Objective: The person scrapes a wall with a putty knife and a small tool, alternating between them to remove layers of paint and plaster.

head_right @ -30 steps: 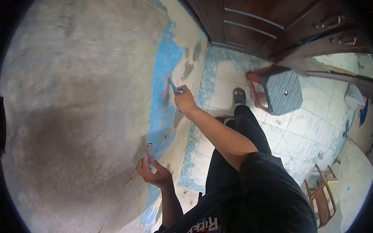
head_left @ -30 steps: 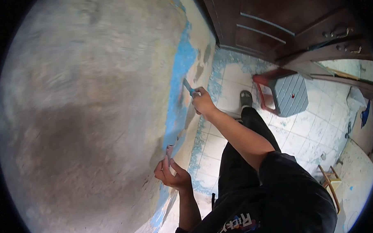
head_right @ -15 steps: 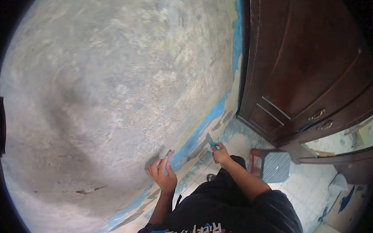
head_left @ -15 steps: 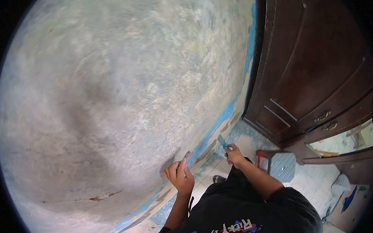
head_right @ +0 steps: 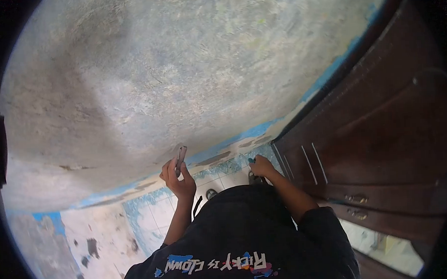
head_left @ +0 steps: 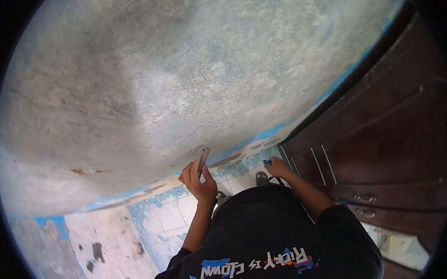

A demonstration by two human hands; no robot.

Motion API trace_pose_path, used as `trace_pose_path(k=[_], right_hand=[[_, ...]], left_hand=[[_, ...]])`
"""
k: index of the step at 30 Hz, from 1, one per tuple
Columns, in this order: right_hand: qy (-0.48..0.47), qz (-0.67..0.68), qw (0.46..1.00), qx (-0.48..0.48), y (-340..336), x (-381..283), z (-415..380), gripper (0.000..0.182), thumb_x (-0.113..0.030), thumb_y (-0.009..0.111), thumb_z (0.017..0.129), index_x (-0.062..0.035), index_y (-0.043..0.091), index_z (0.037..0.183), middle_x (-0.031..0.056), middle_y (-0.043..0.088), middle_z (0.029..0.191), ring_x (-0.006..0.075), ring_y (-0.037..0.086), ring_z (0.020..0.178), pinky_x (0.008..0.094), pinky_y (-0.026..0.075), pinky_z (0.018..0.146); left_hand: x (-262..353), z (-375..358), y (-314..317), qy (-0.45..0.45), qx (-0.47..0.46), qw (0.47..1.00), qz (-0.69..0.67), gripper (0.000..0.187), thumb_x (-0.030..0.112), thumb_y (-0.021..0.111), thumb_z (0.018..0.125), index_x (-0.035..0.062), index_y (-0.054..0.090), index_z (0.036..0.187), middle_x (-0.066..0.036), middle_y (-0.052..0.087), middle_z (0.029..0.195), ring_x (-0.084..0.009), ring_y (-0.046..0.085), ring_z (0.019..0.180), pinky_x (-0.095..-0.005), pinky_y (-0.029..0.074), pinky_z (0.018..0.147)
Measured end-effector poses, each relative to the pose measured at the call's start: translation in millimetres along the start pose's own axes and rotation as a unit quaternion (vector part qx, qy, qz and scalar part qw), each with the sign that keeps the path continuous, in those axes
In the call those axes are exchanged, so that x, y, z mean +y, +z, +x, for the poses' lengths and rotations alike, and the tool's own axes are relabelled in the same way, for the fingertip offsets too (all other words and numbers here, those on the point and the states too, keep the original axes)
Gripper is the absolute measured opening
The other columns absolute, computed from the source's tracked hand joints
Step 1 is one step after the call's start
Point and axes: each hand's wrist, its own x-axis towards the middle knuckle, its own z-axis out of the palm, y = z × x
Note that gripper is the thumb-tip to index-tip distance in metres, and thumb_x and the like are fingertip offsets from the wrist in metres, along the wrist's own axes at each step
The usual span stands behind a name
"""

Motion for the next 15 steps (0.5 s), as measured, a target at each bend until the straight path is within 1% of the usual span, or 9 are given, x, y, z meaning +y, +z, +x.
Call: trace_pose_path(k=[1, 3, 4, 5, 7, 9, 10, 12, 15], right_hand=[[0.001, -0.03, 1.0, -0.009, 2.4, 9.6, 15.2, 0.047, -0.035, 0.07, 0.093, -0.0002, 0.061, 0.123, 0.0293, 0.069, 0.115, 0.0447, 0.065, 0.114, 0.0503, 0.051, 0.096], [-0.035, -0.029, 0.999, 0.007, 16.9, 40.1, 52.6, 0.05, -0.035, 0.069, 0.093, 0.0035, 0.06, 0.123, 0.0302, 0.069, 0.11, 0.046, 0.067, 0.106, 0.0513, 0.053, 0.092], [-0.053, -0.027, 0.998, 0.014, 15.2, 42.0, 59.1, 0.051, -0.035, 0.069, 0.093, 0.0053, 0.059, 0.123, 0.0307, 0.07, 0.108, 0.0467, 0.069, 0.102, 0.0518, 0.054, 0.089], [-0.028, -0.001, 0.998, -0.057, 11.1, 44.6, 67.5, 0.05, -0.034, 0.067, 0.094, 0.0058, 0.06, 0.121, 0.0296, 0.07, 0.104, 0.0436, 0.07, 0.093, 0.0509, 0.054, 0.081], [0.041, 0.049, 0.978, -0.197, -11.7, 22.0, 65.9, 0.047, -0.034, 0.064, 0.095, 0.0066, 0.061, 0.118, 0.0274, 0.072, 0.096, 0.0376, 0.073, 0.076, 0.0493, 0.056, 0.064], [0.002, 0.018, 0.985, -0.17, -9.0, 10.8, 75.2, 0.047, -0.034, 0.063, 0.096, 0.0088, 0.062, 0.115, 0.0256, 0.071, 0.089, 0.0339, 0.07, 0.065, 0.0488, 0.053, 0.055], [-0.021, 0.004, 0.988, -0.155, -10.6, 7.0, 83.4, 0.047, -0.033, 0.062, 0.096, 0.01, 0.062, 0.114, 0.0247, 0.071, 0.086, 0.0321, 0.069, 0.06, 0.0486, 0.051, 0.05], [-0.017, -0.03, 0.99, -0.134, -8.0, 6.1, 108.0, 0.046, -0.032, 0.063, 0.095, 0.0107, 0.063, 0.111, 0.0253, 0.072, 0.087, 0.0328, 0.071, 0.063, 0.0493, 0.053, 0.052], [-0.017, -0.081, 0.99, -0.117, -4.3, 16.2, 117.1, 0.046, -0.032, 0.063, 0.094, 0.0112, 0.065, 0.108, 0.0258, 0.073, 0.088, 0.0343, 0.072, 0.066, 0.0488, 0.055, 0.055]], left_hand=[[3.5, -5.6, 5.4, -0.007, 0.006, 1.0, 0.003, 0.039, -0.002, 0.071, 0.086, 0.0049, 0.067, 0.124, -0.013, 0.07, 0.107, -0.0297, 0.064, 0.1, -0.0401, 0.037, 0.09], [17.9, -14.6, 15.4, -0.063, 0.023, 0.998, -0.009, 0.037, -0.002, 0.07, 0.087, 0.0047, 0.067, 0.124, -0.013, 0.069, 0.106, -0.0295, 0.064, 0.099, -0.0398, 0.037, 0.09], [24.2, -18.1, 20.6, -0.09, 0.032, 0.995, -0.016, 0.037, -0.002, 0.07, 0.087, 0.0046, 0.067, 0.123, -0.013, 0.069, 0.106, -0.0294, 0.064, 0.098, -0.0396, 0.038, 0.09], [31.0, -20.3, 22.8, -0.103, 0.027, 0.994, 0.002, 0.034, -0.002, 0.066, 0.091, 0.0015, 0.065, 0.125, -0.016, 0.067, 0.106, -0.0293, 0.063, 0.095, -0.0415, 0.047, 0.086], [40.1, -20.1, 30.4, -0.13, 0.055, 0.99, 0.015, 0.033, -0.002, 0.065, 0.092, 0.0004, 0.065, 0.125, -0.015, 0.066, 0.104, -0.0295, 0.063, 0.095, -0.0411, 0.049, 0.085], [46.1, -18.0, 37.5, -0.138, 0.08, 0.987, 0.025, 0.03, -0.004, 0.062, 0.093, -0.0009, 0.066, 0.123, -0.015, 0.064, 0.103, -0.0297, 0.063, 0.095, -0.0405, 0.05, 0.085], [48.0, -17.0, 40.8, -0.147, 0.088, 0.985, 0.018, 0.031, -0.003, 0.063, 0.093, 0.0012, 0.067, 0.124, -0.014, 0.065, 0.105, -0.0295, 0.063, 0.096, -0.0401, 0.049, 0.085], [52.2, -17.3, 42.0, -0.161, 0.101, 0.982, 0.008, 0.033, -0.001, 0.065, 0.093, 0.0055, 0.068, 0.125, -0.012, 0.067, 0.11, -0.0289, 0.063, 0.098, -0.0392, 0.047, 0.085], [67.0, -14.0, 41.4, -0.178, 0.099, 0.979, 0.015, 0.033, 0.0, 0.065, 0.093, 0.0066, 0.069, 0.125, -0.012, 0.067, 0.11, -0.0278, 0.063, 0.098, -0.0377, 0.047, 0.084]])
